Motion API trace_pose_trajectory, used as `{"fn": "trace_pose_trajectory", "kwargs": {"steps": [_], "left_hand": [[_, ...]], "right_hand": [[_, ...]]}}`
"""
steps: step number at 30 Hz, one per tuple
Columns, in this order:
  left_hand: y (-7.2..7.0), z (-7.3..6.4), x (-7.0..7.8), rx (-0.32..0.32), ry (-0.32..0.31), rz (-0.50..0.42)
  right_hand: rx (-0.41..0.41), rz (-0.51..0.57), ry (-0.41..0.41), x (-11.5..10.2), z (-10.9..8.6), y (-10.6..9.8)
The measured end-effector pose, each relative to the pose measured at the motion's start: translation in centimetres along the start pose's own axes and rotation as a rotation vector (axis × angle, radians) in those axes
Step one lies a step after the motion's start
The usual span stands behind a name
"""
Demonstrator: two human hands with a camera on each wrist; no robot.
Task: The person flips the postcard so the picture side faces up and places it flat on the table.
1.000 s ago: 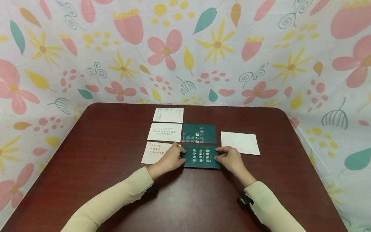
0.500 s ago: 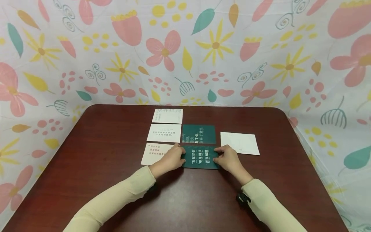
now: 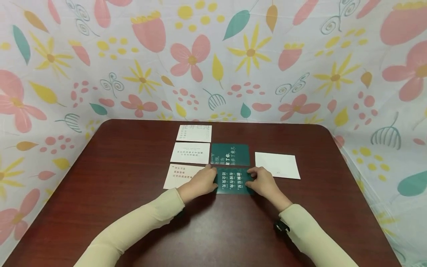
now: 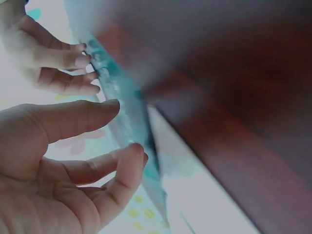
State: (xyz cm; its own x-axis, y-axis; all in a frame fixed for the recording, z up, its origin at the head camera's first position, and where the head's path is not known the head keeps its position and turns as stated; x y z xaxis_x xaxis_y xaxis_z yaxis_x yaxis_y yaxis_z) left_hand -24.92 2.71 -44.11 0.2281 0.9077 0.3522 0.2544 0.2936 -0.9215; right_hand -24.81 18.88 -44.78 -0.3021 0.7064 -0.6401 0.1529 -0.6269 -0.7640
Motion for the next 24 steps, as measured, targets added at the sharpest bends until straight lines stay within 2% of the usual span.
{"fn": "trace_pose_trajectory", "kwargs": {"steps": [4,8,10,13,17,20,24], "left_hand": [[-0.7,0.2,1.8,0.029,0.021,0.041],[-0.9,1.0,3.5,0.018,0.054,0.008],[-0.8,1.5,4.4,-0.002,0.066,-0.039],[-0.5,2.6,5.5,-0.042,0.079,-0.148],[0.0,4.1,6.4,-0.092,0.059,-0.334],[0.5,5.1,6.7,-0.127,0.002,-0.506],[1.3,6.1,6.7,-0.175,-0.108,-0.746]], "right_hand": [[0.025,0.026,0.004,0.2,0.1,-1.0],[0.069,0.034,0.002,1.0,0.1,-2.6],[0.087,0.026,0.01,1.6,-0.1,-3.5],[0.109,0.002,0.025,2.6,-0.3,-5.0],[0.131,-0.019,0.04,3.8,-0.7,-6.6],[0.156,-0.05,0.051,4.8,-1.0,-7.8],[0.165,-0.075,0.087,6.2,-1.5,-9.0]]}}
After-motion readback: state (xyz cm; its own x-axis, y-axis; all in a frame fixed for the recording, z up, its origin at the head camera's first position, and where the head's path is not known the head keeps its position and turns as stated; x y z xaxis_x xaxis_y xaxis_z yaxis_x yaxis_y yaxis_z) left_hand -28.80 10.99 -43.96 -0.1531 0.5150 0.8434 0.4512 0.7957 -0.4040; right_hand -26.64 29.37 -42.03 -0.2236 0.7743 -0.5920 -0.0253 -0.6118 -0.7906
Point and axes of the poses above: each hand's wrist, its own z-axis towards the middle knuckle, its own y-axis out of the palm, x = y × z, the point moved 9 cm from there along z, towards the middle knuckle, and after that the axes turned 12 degrees about -y, right-handed, at the moved point
